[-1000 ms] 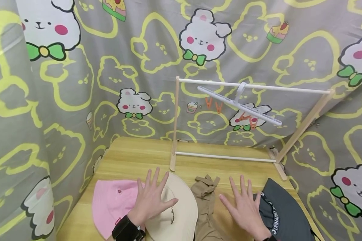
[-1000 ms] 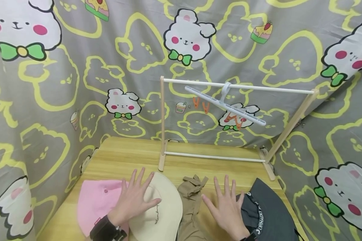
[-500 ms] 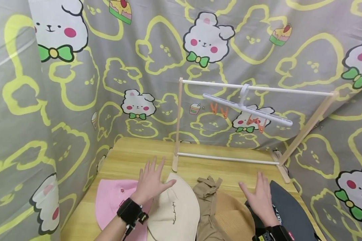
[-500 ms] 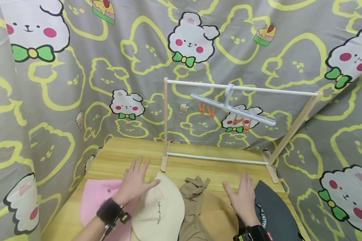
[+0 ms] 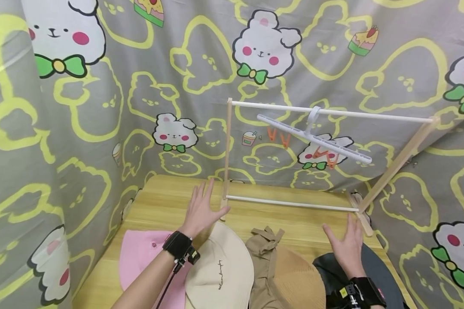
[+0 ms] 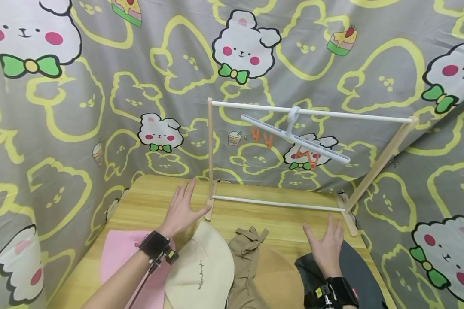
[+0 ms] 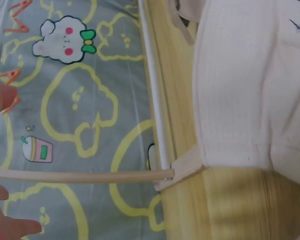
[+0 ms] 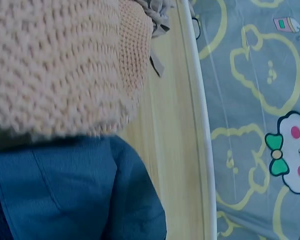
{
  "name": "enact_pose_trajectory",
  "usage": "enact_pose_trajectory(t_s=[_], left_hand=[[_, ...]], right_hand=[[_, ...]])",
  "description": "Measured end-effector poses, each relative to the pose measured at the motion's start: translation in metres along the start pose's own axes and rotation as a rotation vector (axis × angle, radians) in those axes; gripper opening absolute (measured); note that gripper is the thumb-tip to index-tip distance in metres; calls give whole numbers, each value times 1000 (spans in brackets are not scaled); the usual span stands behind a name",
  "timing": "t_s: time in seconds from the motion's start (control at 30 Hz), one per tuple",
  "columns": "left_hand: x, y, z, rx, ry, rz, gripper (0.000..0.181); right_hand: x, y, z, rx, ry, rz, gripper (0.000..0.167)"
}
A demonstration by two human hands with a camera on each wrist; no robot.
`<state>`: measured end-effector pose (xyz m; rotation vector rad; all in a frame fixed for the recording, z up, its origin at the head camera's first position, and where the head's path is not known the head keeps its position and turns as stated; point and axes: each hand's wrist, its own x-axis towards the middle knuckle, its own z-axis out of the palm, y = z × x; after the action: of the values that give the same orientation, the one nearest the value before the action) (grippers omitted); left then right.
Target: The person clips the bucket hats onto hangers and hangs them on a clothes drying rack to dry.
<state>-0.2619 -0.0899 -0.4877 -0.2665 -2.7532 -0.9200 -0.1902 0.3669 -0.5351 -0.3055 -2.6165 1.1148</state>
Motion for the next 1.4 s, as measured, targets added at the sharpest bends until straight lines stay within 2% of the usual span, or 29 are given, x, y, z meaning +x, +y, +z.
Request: enact_pose_trajectory(t_s=[0.07, 0.13, 0.2, 0.3, 0.53, 0.67, 0.8, 1.0, 1.23, 1.4], left_hand=[[7, 0, 3, -34, 0, -11, 112], [14, 0, 6, -66, 10, -7, 112], [22, 1, 8, -105, 24, -7, 112], [33, 5, 9, -154, 50, -9, 112], [57, 13, 16, -237, 60, -46, 112], [75, 16, 18, -263, 78, -46, 113], [92, 20, 18, -276, 96, -63, 113], [114, 28, 17, -287, 90, -68, 113], [129, 30, 18, -337, 83, -108, 109], [140, 29, 17, -343, 92, -88, 103]], right_hand=[[16, 35, 9, -5, 32, -28, 99], [22, 41, 6, 17, 29, -30, 99], [28, 51, 6, 49, 62, -58, 97], [24, 18, -15, 117, 43, 19, 99], [52, 14, -42, 97, 92, 104, 104], [70, 17, -50, 153, 111, 159, 103], [82, 23, -54, 194, 89, 207, 102], [100, 32, -65, 192, 117, 212, 100], [126, 39, -67, 227, 97, 189, 101], [148, 37, -73, 263, 123, 190, 98]])
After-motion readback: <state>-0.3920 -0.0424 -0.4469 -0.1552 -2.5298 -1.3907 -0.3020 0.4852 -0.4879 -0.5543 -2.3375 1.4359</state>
